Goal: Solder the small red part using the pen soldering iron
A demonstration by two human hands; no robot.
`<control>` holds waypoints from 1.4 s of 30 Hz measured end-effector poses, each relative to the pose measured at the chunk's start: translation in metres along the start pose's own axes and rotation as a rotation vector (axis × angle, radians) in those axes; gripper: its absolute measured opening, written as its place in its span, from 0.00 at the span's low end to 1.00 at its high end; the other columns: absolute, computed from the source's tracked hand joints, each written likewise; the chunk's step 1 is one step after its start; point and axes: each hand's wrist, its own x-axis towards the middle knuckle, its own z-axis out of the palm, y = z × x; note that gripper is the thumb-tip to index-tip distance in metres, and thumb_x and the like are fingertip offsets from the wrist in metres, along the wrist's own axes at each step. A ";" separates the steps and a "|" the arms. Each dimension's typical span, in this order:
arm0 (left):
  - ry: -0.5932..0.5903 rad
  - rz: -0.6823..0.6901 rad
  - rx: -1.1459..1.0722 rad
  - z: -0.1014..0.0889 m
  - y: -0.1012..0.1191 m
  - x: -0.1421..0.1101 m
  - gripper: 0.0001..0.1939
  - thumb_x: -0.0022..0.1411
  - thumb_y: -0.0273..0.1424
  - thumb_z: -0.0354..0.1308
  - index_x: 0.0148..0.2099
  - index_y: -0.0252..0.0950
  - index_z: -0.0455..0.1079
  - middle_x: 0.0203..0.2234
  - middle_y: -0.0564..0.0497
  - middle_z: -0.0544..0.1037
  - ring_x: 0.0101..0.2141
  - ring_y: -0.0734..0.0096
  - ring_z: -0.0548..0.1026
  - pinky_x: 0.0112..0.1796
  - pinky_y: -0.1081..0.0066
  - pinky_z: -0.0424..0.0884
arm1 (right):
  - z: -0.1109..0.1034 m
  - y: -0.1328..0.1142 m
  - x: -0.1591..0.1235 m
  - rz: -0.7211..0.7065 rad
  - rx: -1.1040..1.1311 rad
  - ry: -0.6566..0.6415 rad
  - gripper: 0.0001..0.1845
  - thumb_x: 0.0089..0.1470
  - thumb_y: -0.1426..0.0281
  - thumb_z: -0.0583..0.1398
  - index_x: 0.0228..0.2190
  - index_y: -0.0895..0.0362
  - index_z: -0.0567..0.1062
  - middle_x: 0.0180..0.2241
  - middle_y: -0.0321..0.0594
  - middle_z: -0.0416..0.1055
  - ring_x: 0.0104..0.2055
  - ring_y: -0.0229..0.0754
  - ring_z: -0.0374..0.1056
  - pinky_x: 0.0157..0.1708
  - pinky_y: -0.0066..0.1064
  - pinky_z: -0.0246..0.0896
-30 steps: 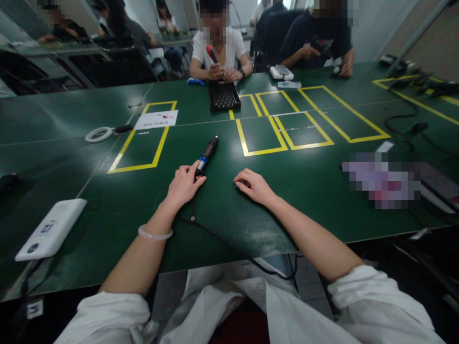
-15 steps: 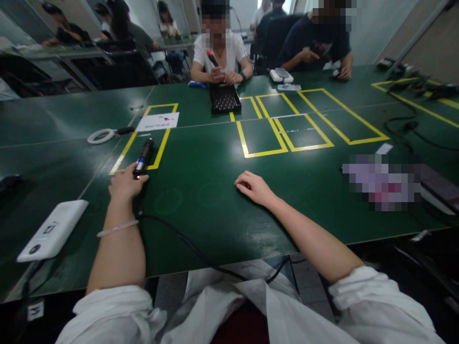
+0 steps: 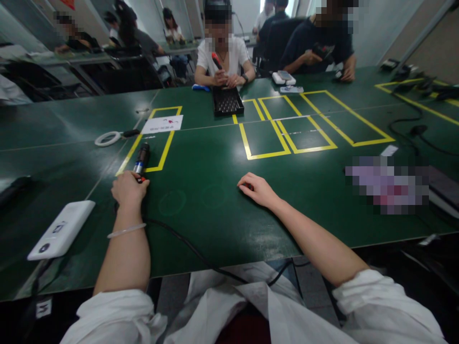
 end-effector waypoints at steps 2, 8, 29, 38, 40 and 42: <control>-0.016 0.018 0.014 -0.002 0.001 0.000 0.19 0.57 0.39 0.62 0.48 0.34 0.72 0.49 0.41 0.72 0.47 0.50 0.69 0.44 0.53 0.68 | 0.000 0.000 0.000 0.000 0.000 0.001 0.06 0.60 0.72 0.58 0.36 0.56 0.76 0.36 0.40 0.70 0.34 0.38 0.66 0.36 0.29 0.60; -0.043 -0.014 0.002 -0.006 0.006 -0.005 0.17 0.64 0.40 0.54 0.48 0.34 0.73 0.45 0.41 0.73 0.44 0.50 0.71 0.43 0.53 0.67 | -0.001 0.000 0.000 0.006 -0.008 -0.006 0.06 0.60 0.72 0.58 0.36 0.57 0.76 0.36 0.40 0.70 0.35 0.38 0.67 0.36 0.29 0.60; -0.812 0.751 -1.001 0.000 0.160 -0.154 0.19 0.59 0.38 0.63 0.48 0.32 0.70 0.36 0.47 0.76 0.37 0.69 0.75 0.40 0.69 0.70 | 0.007 -0.001 0.001 0.146 0.469 -0.063 0.15 0.57 0.61 0.62 0.42 0.58 0.73 0.33 0.37 0.74 0.30 0.35 0.67 0.32 0.28 0.62; -0.721 0.818 -0.972 -0.002 0.160 -0.159 0.12 0.61 0.36 0.61 0.43 0.33 0.70 0.35 0.48 0.77 0.35 0.69 0.75 0.37 0.70 0.71 | 0.009 0.001 0.003 0.196 0.724 -0.099 0.17 0.54 0.58 0.64 0.36 0.58 0.71 0.29 0.36 0.74 0.29 0.35 0.69 0.32 0.28 0.65; -0.623 0.882 -0.943 -0.004 0.160 -0.160 0.10 0.62 0.34 0.60 0.43 0.34 0.71 0.36 0.48 0.77 0.36 0.69 0.75 0.40 0.69 0.71 | 0.008 0.001 0.004 0.210 0.752 -0.105 0.17 0.53 0.57 0.65 0.35 0.58 0.70 0.29 0.36 0.74 0.29 0.36 0.69 0.32 0.29 0.65; -0.541 0.940 -0.912 -0.005 0.161 -0.161 0.09 0.62 0.33 0.60 0.44 0.35 0.71 0.37 0.49 0.77 0.38 0.69 0.75 0.42 0.68 0.71 | 0.007 0.001 0.005 0.212 0.752 -0.098 0.18 0.51 0.58 0.66 0.34 0.57 0.70 0.28 0.35 0.72 0.28 0.35 0.68 0.31 0.28 0.64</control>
